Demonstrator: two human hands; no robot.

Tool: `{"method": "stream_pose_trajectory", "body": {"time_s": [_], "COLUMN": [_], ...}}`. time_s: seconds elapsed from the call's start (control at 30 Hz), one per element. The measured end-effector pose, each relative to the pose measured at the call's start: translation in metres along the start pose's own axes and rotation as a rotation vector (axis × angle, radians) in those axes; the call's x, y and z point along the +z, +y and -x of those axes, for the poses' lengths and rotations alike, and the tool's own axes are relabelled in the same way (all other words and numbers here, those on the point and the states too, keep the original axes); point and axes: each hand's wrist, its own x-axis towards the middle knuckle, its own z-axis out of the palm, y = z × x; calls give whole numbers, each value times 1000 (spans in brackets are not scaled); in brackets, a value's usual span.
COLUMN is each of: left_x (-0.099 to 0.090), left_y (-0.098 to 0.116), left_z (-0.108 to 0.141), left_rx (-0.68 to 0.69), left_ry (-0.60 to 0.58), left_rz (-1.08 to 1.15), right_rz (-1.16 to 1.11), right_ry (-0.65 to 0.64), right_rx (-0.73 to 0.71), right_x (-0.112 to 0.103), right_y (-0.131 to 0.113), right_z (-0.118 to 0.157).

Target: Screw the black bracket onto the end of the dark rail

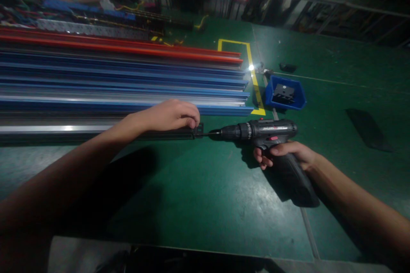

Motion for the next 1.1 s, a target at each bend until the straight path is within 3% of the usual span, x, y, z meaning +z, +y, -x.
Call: {"method": "stream_pose_trajectory", "body": {"time_s": [1.1], "left_x": [0], "left_y": [1], "left_z": [0], "left_rx": [4], "left_ry": [3], "left_rz": [-2], "right_rz": [32], "right_ry": [17], "right_rx": [9], "right_x": [2], "right_y": [-1], "right_z": [-1]}}
